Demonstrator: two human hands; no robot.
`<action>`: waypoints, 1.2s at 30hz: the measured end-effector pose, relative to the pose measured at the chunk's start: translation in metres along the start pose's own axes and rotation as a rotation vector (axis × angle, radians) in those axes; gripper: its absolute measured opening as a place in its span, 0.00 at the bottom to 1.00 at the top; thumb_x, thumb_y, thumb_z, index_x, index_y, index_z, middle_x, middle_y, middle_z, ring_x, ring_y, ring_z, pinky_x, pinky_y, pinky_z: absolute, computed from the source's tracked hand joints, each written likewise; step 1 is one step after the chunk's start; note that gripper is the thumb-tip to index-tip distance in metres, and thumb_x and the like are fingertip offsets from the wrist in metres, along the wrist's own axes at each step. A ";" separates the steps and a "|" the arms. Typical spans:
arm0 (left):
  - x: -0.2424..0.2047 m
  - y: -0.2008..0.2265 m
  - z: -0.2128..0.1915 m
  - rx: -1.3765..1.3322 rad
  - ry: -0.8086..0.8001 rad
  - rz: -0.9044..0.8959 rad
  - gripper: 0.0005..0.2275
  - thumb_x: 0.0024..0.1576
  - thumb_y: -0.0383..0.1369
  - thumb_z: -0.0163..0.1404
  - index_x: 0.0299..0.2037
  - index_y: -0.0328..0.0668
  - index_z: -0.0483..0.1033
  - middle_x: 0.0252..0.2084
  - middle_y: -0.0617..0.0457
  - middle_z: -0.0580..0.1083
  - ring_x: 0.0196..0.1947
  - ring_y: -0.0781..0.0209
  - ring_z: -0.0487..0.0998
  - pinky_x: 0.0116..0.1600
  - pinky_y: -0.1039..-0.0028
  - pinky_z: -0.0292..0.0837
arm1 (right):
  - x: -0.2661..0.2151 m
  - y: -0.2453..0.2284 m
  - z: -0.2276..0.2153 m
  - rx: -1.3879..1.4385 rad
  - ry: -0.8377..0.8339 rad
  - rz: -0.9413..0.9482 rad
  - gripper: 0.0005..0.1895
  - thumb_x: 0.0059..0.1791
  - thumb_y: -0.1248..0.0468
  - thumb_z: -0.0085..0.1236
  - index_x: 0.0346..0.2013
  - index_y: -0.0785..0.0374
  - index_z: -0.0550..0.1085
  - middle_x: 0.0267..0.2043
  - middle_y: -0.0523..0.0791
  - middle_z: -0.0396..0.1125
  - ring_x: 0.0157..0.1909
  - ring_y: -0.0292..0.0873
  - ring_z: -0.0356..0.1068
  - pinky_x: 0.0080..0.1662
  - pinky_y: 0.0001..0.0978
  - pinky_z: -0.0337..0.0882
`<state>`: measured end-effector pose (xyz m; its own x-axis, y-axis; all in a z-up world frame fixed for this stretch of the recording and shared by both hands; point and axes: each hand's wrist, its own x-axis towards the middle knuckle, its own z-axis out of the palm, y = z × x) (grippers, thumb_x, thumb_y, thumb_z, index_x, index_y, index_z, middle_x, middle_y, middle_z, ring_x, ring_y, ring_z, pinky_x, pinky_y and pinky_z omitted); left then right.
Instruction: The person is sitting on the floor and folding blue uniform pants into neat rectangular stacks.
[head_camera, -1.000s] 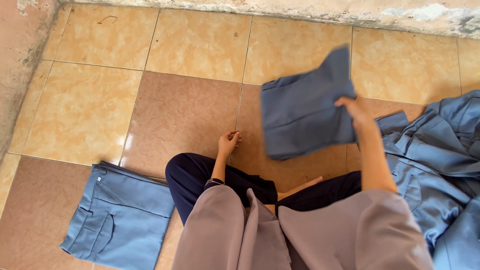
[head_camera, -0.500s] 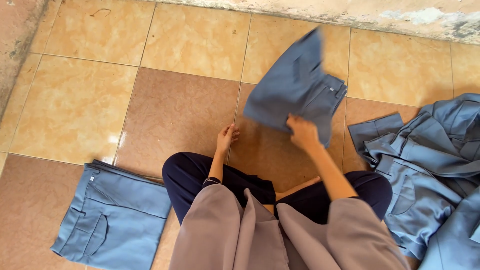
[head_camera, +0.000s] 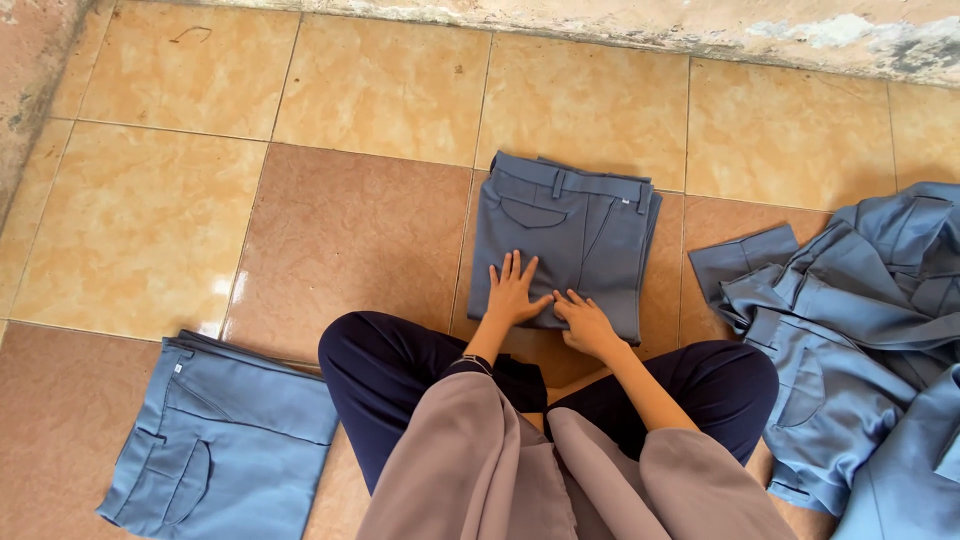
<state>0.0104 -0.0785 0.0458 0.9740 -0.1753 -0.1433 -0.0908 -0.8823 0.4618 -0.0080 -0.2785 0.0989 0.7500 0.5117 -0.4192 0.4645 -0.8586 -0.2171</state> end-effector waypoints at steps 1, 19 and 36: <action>-0.004 0.005 -0.002 0.000 0.001 0.003 0.43 0.53 0.66 0.43 0.76 0.55 0.53 0.76 0.34 0.52 0.78 0.36 0.47 0.74 0.36 0.42 | 0.000 0.004 -0.008 -0.001 0.002 0.002 0.11 0.43 0.62 0.55 0.36 0.51 0.63 0.75 0.40 0.57 0.76 0.51 0.53 0.66 0.59 0.61; 0.012 -0.070 0.004 -0.220 0.356 -0.707 0.31 0.50 0.52 0.57 0.57 0.39 0.66 0.57 0.38 0.68 0.53 0.39 0.75 0.50 0.52 0.77 | 0.012 0.107 -0.028 0.733 0.440 0.677 0.55 0.42 0.47 0.72 0.71 0.72 0.54 0.61 0.68 0.57 0.63 0.66 0.64 0.59 0.58 0.68; 0.000 -0.079 -0.053 -0.564 0.232 -0.669 0.28 0.55 0.39 0.54 0.61 0.26 0.68 0.54 0.26 0.72 0.57 0.29 0.75 0.56 0.45 0.75 | 0.071 0.088 -0.005 0.524 0.716 0.624 0.33 0.47 0.57 0.64 0.65 0.64 0.68 0.51 0.55 0.58 0.56 0.61 0.65 0.55 0.50 0.71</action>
<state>0.0288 0.0145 0.0557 0.8095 0.4441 -0.3840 0.5652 -0.4124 0.7145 0.0882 -0.3181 0.0541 0.9639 -0.2660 -0.0110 -0.2255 -0.7935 -0.5652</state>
